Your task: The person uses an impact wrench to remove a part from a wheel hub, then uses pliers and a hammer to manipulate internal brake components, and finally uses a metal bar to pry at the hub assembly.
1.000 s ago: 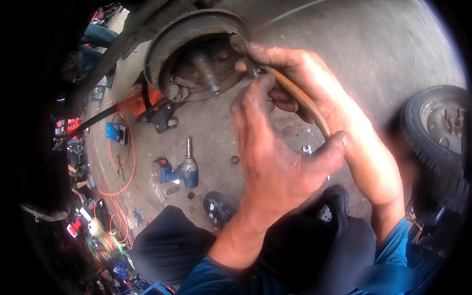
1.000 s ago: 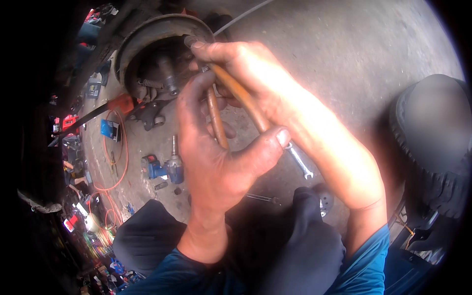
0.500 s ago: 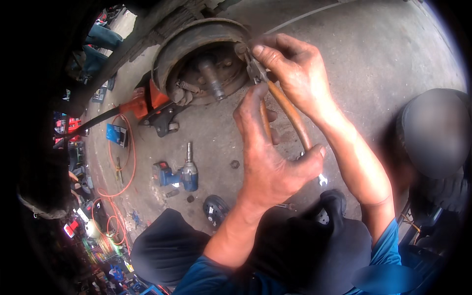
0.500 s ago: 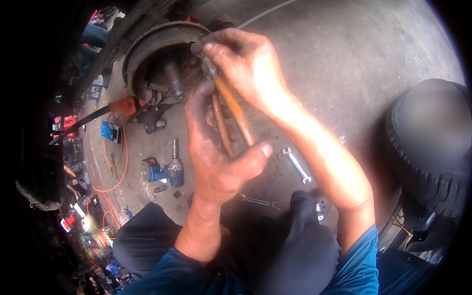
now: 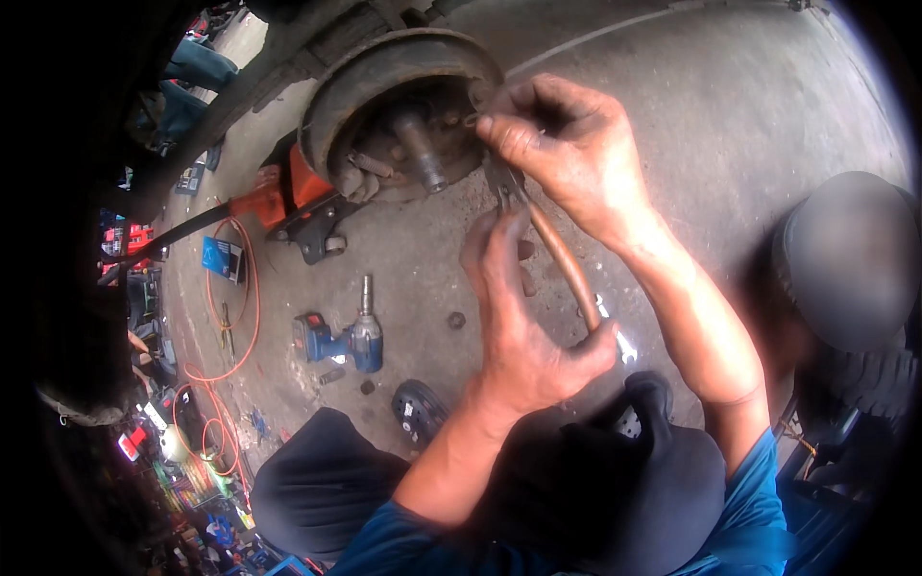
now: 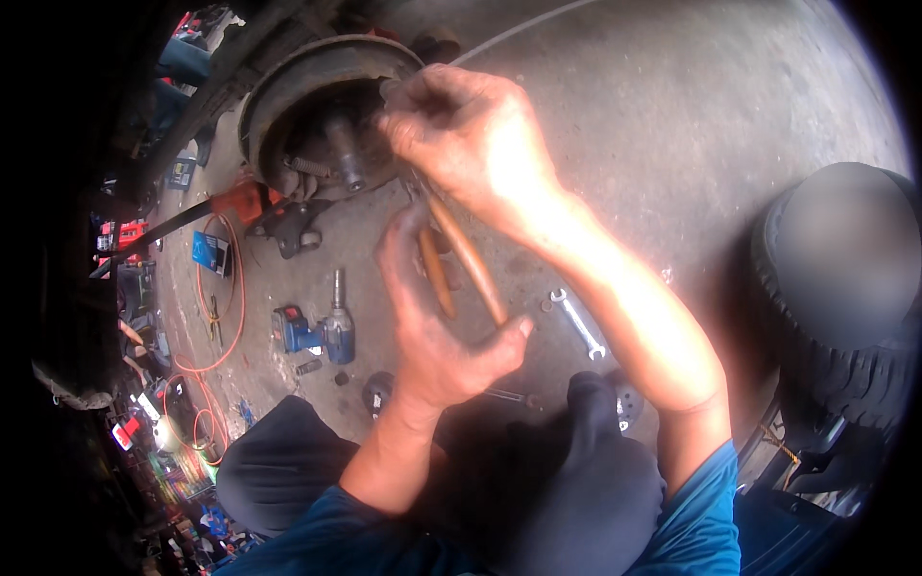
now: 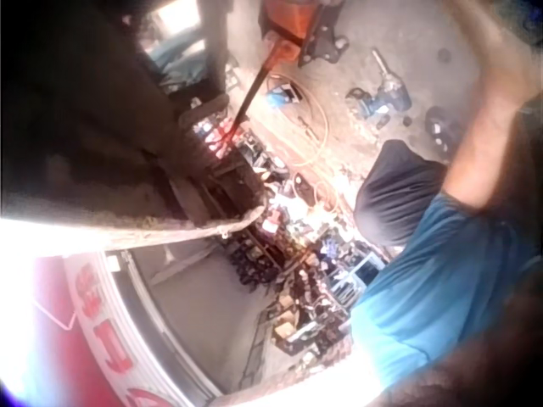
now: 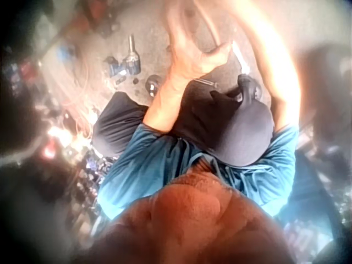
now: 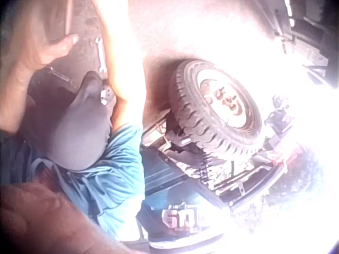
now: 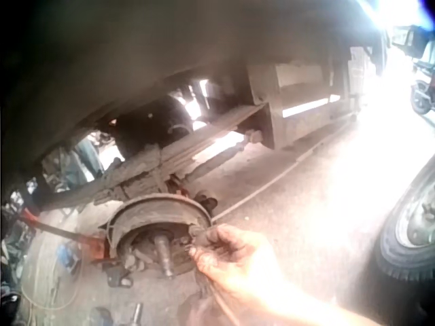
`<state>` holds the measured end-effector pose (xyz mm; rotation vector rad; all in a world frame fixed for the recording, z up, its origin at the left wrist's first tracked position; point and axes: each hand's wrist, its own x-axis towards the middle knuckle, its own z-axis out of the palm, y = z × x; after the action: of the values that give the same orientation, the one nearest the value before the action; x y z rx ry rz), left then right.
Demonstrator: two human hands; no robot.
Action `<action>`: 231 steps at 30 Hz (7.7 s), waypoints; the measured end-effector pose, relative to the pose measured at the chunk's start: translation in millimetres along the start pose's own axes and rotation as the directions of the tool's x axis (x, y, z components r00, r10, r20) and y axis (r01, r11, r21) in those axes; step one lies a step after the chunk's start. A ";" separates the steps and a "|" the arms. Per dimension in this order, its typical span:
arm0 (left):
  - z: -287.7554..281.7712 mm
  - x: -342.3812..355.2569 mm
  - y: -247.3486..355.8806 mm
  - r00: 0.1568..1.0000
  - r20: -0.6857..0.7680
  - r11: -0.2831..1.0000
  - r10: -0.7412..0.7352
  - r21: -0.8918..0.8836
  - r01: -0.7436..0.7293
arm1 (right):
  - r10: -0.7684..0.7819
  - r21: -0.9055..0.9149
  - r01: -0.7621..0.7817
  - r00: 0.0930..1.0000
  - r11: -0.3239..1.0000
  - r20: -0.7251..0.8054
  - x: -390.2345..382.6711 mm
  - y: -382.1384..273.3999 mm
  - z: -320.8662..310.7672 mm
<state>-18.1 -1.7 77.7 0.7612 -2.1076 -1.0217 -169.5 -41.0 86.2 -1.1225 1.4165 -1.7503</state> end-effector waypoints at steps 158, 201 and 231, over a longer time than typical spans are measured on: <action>19.2 -7.3 -29.2 0.990 -0.129 0.981 0.054 0.194 -0.029 | 0.466 0.214 -0.474 0.880 0.854 0.090 -37.5 30.3 9.2; 5.0 -18.5 -33.0 0.994 -0.074 0.990 -0.078 0.111 0.086 | 0.232 0.373 -0.261 0.965 0.890 0.121 -42.2 50.4 12.7; 19.7 -10.9 -11.6 0.963 -0.121 0.920 -0.240 0.288 0.266 | 0.349 0.366 -0.407 0.912 0.837 0.217 -31.5 38.6 -4.4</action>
<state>-24.1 8.8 55.5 1.2343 -2.1566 -0.7850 -161.1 -21.0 41.1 -0.6701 1.0360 -1.5433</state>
